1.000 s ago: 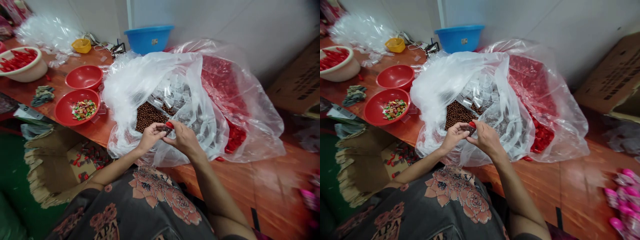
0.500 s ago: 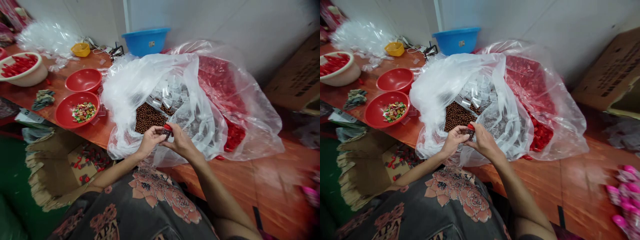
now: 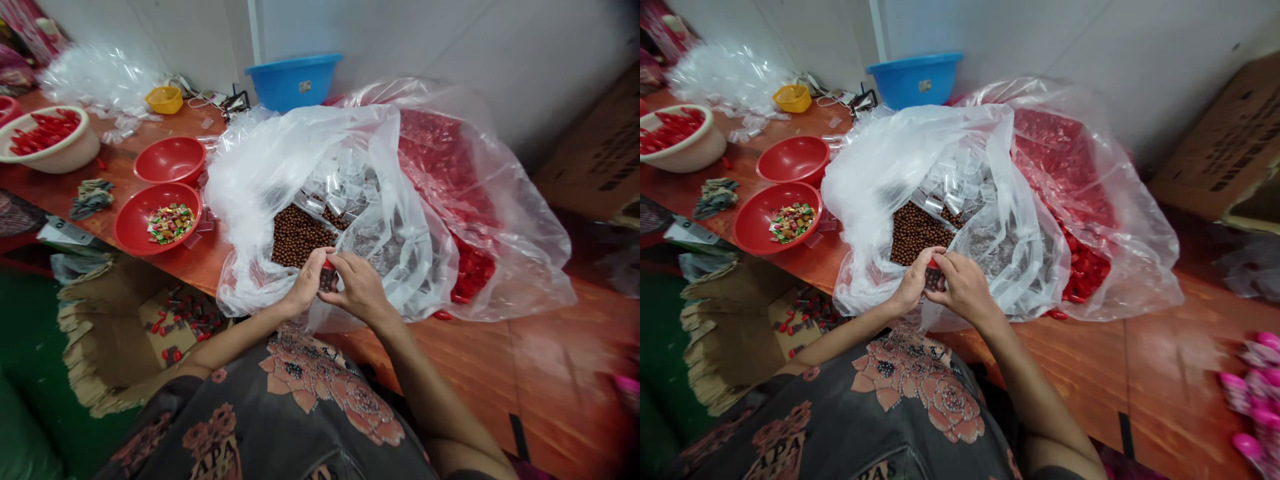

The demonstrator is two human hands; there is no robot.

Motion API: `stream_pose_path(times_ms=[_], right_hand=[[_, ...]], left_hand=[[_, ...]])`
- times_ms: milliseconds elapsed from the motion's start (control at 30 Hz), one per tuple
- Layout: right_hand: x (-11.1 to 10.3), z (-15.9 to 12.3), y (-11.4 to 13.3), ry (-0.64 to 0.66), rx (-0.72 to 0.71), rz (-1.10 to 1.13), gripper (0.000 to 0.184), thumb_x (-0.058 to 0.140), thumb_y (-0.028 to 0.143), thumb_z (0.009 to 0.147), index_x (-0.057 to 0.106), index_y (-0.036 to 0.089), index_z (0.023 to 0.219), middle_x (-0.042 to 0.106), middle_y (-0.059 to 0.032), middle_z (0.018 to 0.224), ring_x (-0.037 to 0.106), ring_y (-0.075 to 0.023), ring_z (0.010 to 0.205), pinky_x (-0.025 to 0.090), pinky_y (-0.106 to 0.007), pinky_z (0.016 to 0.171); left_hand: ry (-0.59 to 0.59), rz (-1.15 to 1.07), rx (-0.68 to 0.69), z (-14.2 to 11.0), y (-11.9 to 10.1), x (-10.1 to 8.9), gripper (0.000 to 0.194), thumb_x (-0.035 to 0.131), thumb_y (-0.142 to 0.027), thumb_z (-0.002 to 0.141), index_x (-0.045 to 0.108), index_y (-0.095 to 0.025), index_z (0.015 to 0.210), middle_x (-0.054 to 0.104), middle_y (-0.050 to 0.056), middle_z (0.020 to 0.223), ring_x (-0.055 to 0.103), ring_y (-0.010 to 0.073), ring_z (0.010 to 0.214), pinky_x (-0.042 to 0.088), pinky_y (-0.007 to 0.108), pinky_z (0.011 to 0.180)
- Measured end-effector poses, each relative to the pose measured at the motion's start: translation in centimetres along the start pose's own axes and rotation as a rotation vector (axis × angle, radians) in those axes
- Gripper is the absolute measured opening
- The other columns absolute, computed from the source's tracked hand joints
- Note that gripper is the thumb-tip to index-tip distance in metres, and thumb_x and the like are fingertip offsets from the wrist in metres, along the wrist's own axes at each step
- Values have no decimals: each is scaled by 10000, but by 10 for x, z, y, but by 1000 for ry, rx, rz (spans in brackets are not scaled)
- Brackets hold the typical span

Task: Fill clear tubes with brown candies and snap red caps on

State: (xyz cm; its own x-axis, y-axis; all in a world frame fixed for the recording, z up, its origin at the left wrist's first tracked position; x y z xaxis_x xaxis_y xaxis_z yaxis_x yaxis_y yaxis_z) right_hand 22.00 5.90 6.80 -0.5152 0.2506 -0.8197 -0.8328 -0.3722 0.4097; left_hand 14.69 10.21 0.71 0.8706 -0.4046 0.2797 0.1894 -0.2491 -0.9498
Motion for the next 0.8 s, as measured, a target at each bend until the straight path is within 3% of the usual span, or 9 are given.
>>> stream_pose_path(times_ms=[100, 200, 267, 367, 467, 567, 667, 800], right_hand=[[3, -10, -31, -4, 257, 380, 652, 723, 501, 739, 509, 208, 1280, 653, -87, 1068, 621, -189, 862, 513, -327, 705], [7, -29, -66, -184, 584, 738, 386, 658, 481, 809, 611, 190, 1058, 652, -14, 792, 574, -121, 638, 479, -268, 576], [7, -37, -75, -318, 688, 842, 320, 655, 451, 820, 630, 191, 1005, 647, 1, 740, 575, -116, 619, 480, -264, 572], [-4, -28, -60, -376, 570, 726, 317, 656, 436, 829, 644, 222, 1064, 689, -34, 921, 637, -156, 812, 528, -326, 728], [-6, -11, -24, -210, 287, 434, 464, 674, 486, 808, 599, 244, 1198, 653, -83, 1159, 611, -223, 1027, 506, -420, 891], [-3, -6, -2, -107, 97, 199, 749, 709, 510, 767, 411, 225, 1393, 571, -133, 1303, 549, -278, 1146, 469, -484, 957], [-1, -5, 6, -60, 13, 77, 779, 671, 475, 808, 306, 212, 1444, 536, -146, 1328, 528, -285, 1159, 461, -484, 955], [-4, 0, 12, -104, -64, 0, 710, 662, 434, 806, 356, 174, 1392, 585, -154, 1217, 557, -283, 1084, 483, -445, 882]], left_hand=[[46, -72, -56, 1, 2, -2, 512, 284, -550, 964, 499, -186, 1254, 560, -26, 599, 506, 115, 470, 463, 239, 489], [110, -95, -134, 2, 5, 0, 628, 232, -637, 940, 445, -185, 1322, 534, -42, 540, 464, 112, 406, 412, 218, 415], [147, -71, -163, 1, 7, 4, 686, 221, -684, 922, 443, -175, 1326, 534, -38, 535, 460, 111, 399, 394, 209, 396], [206, -27, -175, 0, 9, 13, 749, 221, -742, 887, 453, -172, 1314, 546, -29, 556, 475, 111, 412, 399, 210, 401], [197, -37, -178, 2, 8, 15, 765, 250, -779, 854, 497, -188, 1273, 576, -14, 626, 511, 106, 466, 413, 206, 436], [169, -104, -238, 5, 12, 14, 764, 266, -801, 832, 567, -188, 1174, 573, -7, 642, 531, 104, 511, 411, 200, 461], [122, -134, -330, 6, 23, 11, 689, 349, -775, 835, 615, -163, 1006, 564, -5, 611, 529, 106, 508, 420, 210, 477], [-1, -184, -346, 5, 31, 3, 473, 496, -614, 859, 602, -154, 881, 557, -15, 602, 531, 100, 518, 440, 214, 516]])
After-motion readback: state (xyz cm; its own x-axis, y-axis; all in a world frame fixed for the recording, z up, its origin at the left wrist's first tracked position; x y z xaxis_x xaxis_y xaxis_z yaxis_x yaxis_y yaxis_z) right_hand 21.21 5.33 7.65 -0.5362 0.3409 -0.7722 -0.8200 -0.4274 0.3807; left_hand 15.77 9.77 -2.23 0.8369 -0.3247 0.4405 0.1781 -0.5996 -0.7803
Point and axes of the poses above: each hand's wrist, its own z-axis towards the middle knuckle, its own x-axis out of the palm, y = z × x, the point moved 10 cm from there along z, towards the middle knuckle
